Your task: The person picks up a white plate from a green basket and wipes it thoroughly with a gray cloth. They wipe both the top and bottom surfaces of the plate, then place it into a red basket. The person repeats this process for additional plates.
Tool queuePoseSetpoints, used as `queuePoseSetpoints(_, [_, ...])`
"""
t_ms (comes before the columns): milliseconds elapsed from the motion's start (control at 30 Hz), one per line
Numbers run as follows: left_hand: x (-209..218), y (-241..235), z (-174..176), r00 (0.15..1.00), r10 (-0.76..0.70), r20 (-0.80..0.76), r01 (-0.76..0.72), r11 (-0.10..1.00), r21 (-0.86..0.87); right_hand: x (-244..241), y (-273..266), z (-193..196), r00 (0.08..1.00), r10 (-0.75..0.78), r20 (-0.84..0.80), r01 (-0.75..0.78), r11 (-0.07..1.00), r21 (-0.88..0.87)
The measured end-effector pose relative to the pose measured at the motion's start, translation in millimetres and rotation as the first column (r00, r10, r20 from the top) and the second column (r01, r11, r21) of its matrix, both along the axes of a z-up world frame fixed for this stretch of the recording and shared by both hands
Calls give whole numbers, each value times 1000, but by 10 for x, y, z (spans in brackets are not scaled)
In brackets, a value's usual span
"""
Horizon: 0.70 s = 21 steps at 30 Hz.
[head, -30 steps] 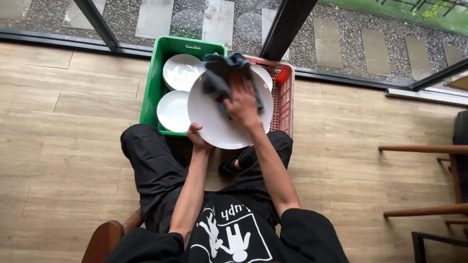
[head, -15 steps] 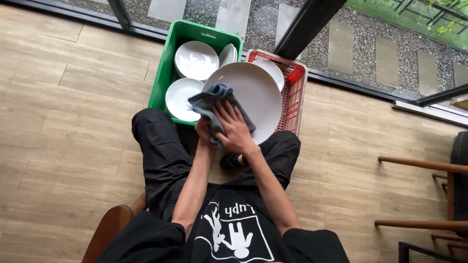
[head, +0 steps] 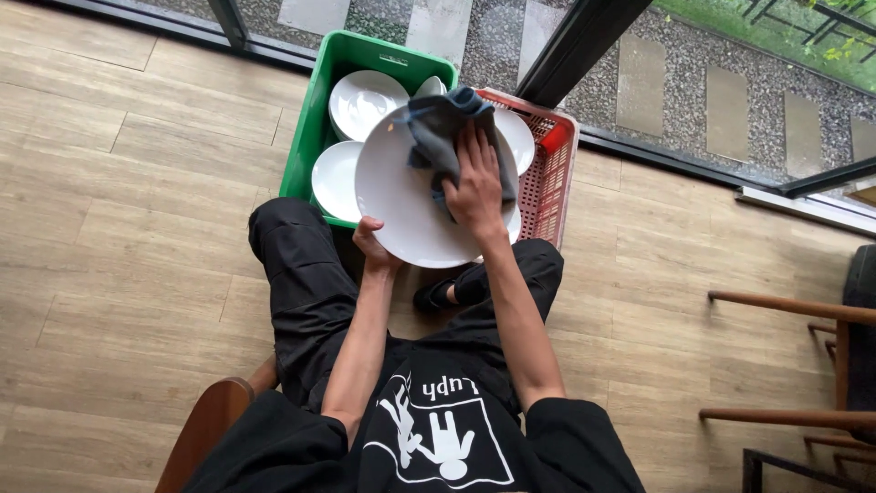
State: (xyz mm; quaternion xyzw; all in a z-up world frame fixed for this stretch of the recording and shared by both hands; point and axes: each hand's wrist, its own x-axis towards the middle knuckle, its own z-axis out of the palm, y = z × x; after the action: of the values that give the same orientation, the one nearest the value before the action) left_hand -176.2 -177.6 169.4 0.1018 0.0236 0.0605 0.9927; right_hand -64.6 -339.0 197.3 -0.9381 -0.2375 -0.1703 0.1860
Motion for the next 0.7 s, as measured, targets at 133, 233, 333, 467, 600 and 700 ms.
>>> queuePoseSetpoints(133, [81, 117, -537, 1000, -8, 10, 8, 1000, 17, -330, -298, -52, 998, 36, -57, -36, 999, 6])
queuePoseSetpoints(233, [144, 157, -863, 1000, 6, 3, -7, 998, 66, -690, -347, 68, 990, 81, -118, -82, 997, 2])
queuePoseSetpoints(333, [219, 156, -1290, 1000, 0, 26, -3, 995, 95, -999, -258, 198, 982, 98, -163, -114, 989, -92])
queuePoseSetpoints(467, [315, 91, -1816, 998, -24, -58, 23, 999, -24, -1154, -49, 252, 950, 176, -258, -206, 974, -95])
queuePoseSetpoints(600, [249, 18, -1404, 999, 1, -53, -2, 1000, -20, -1053, 167, 193, 948, 269, -168, -287, 953, -93])
queuePoseSetpoints(700, [198, -49, -1042, 999, 25, -47, -25, 1000, -13, -832, 354, 127, 956, 291, -27, -292, 949, -120])
